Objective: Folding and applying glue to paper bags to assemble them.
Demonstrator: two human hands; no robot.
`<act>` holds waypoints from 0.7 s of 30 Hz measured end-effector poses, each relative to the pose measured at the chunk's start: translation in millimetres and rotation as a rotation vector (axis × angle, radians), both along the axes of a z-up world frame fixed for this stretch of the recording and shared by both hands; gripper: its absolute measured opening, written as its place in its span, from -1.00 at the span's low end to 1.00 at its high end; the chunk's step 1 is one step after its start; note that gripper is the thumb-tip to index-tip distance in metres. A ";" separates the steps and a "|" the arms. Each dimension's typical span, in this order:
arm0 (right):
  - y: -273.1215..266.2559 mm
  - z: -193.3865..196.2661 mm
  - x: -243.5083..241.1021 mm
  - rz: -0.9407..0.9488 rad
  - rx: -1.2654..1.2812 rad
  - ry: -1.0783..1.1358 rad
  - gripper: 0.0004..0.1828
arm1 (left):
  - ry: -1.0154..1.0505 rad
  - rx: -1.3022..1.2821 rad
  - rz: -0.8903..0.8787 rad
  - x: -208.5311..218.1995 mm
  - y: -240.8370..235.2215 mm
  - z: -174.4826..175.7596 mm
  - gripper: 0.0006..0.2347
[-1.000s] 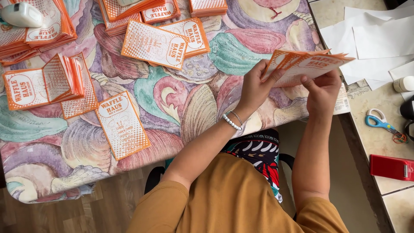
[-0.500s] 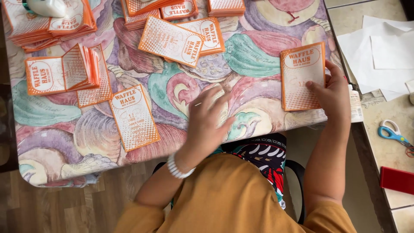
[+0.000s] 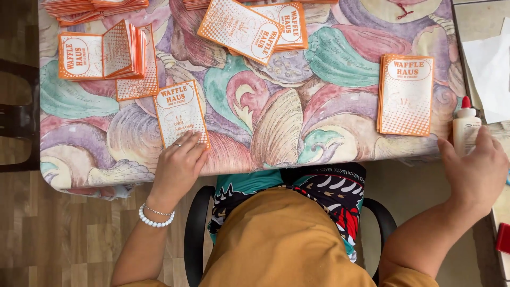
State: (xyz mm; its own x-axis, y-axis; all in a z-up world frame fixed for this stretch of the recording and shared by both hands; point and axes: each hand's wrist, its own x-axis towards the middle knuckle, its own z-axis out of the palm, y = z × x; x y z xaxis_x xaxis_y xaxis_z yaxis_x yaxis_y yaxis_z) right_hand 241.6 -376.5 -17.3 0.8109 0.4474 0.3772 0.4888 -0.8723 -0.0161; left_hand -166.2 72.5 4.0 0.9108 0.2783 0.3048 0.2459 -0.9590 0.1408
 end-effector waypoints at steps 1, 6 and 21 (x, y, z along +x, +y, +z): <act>-7.9 -6.2 4.9 -0.019 -0.048 0.049 -0.40 | -0.080 0.035 -0.017 1.9 -2.3 0.7 -0.90; -22.0 -32.9 28.3 -0.001 -0.088 -0.146 -0.34 | -0.299 0.019 0.002 26.5 -22.0 -14.1 -0.95; 76.4 21.9 -113.6 0.142 1.738 0.708 -0.57 | -0.557 -0.995 0.029 190.5 -133.4 -19.0 -0.88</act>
